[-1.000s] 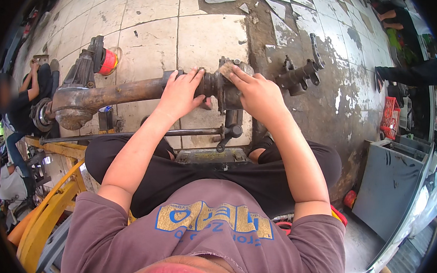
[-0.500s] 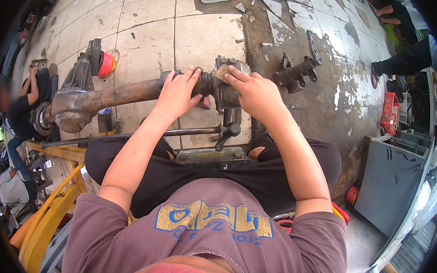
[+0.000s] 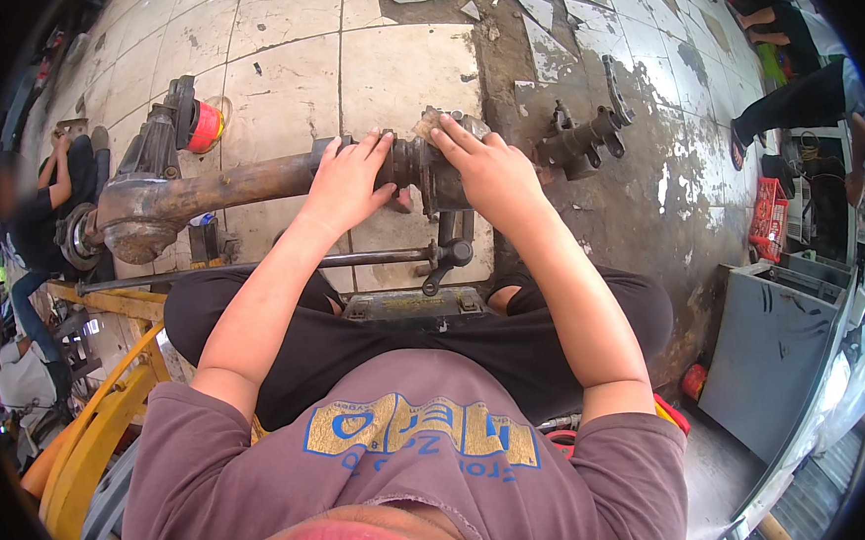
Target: The person scrubs a metal axle with a small abrasive pad, rotating the axle to clean different sections. The axle is held in a vise, and the person works continuously on the same component.
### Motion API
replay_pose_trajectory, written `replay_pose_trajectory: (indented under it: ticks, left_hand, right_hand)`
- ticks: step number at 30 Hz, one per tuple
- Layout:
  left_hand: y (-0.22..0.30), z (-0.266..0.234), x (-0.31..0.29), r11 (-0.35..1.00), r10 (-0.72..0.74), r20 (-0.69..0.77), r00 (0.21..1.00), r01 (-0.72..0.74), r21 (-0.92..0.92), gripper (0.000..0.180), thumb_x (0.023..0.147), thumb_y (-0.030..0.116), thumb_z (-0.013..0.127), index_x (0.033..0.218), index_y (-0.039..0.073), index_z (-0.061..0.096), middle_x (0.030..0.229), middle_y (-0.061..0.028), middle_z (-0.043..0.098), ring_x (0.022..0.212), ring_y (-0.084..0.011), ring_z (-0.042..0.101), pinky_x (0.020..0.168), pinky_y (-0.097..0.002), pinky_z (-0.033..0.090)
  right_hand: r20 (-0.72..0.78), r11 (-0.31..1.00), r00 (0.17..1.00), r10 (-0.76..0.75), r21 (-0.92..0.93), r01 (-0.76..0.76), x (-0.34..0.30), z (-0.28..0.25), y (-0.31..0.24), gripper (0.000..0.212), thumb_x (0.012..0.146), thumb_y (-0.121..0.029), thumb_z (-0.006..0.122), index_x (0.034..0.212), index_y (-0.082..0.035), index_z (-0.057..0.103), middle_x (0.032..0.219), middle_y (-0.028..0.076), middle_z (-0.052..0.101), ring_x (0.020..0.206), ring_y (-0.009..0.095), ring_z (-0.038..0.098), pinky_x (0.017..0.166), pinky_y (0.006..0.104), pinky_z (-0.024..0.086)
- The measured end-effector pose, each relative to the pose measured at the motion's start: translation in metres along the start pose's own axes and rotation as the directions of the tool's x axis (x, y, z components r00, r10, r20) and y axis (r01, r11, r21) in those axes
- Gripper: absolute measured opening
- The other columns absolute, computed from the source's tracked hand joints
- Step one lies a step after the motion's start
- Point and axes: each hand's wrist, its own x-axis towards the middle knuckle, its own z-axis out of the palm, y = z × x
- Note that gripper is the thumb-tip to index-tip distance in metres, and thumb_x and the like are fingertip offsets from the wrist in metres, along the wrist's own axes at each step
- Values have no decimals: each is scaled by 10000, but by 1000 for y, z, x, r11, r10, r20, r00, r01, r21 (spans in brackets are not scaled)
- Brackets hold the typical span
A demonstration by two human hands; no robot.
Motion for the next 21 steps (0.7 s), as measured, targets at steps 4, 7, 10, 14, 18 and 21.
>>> replay_pose_trajectory:
  ticks: [4, 7, 10, 14, 18, 21]
  left_hand:
    - [-3, 4, 0, 1000, -10, -13, 1000, 10, 15, 886, 973, 406, 863, 1723, 103, 502, 1721, -165, 574, 1454, -316, 653, 1342, -588, 375]
    - [-2, 3, -1, 1000, -8, -29, 1000, 8, 5, 893, 959, 403, 878, 1718, 107, 511, 1715, -164, 581, 1454, -308, 655, 1339, -592, 376]
    - [-1, 5, 0, 1000, -7, -22, 1000, 8, 6, 895, 955, 402, 879, 1717, 107, 513, 1717, -167, 579, 1453, -309, 656, 1338, -590, 377]
    - [-3, 3, 0, 1000, -6, -31, 1000, 6, 6, 898, 955, 400, 879, 1717, 103, 511, 1720, -169, 574, 1456, -310, 654, 1338, -586, 374]
    - [-3, 4, 0, 1000, -11, -14, 1000, 11, 10, 900, 956, 399, 879, 1718, 98, 507, 1723, -169, 570, 1470, -305, 647, 1340, -585, 373]
    - [0, 1, -1, 1000, -2, -9, 1000, 2, 8, 892, 967, 401, 867, 1720, 95, 501, 1725, -172, 567, 1467, -314, 649, 1336, -585, 378]
  right_hand:
    - [46, 998, 999, -24, 62, 21, -4, -16, 1, 732, 937, -39, 685, 1643, -227, 638, 1746, -51, 586, 1095, 335, 750, 961, 450, 653]
    - [-54, 999, 998, -33, 6, 34, 4, 0, 0, 773, 940, -33, 680, 1679, -250, 609, 1736, -67, 597, 1022, 319, 725, 969, 430, 646]
    - [63, 999, 997, -42, -7, 42, -4, -16, 1, 779, 935, -34, 692, 1678, -254, 613, 1735, -61, 600, 1017, 320, 723, 973, 425, 645]
    - [-12, 1000, 1000, -23, 0, 23, -4, -4, 3, 782, 930, -35, 707, 1675, -255, 616, 1731, -72, 602, 1022, 314, 722, 980, 423, 643]
    - [-24, 999, 999, -34, 26, 35, 1, -5, 7, 779, 924, -32, 711, 1667, -251, 623, 1724, -84, 608, 1034, 306, 725, 986, 422, 642]
    - [-20, 998, 999, -49, 37, 49, 3, -4, 8, 775, 919, -27, 709, 1657, -248, 632, 1721, -86, 611, 1038, 306, 726, 983, 424, 642]
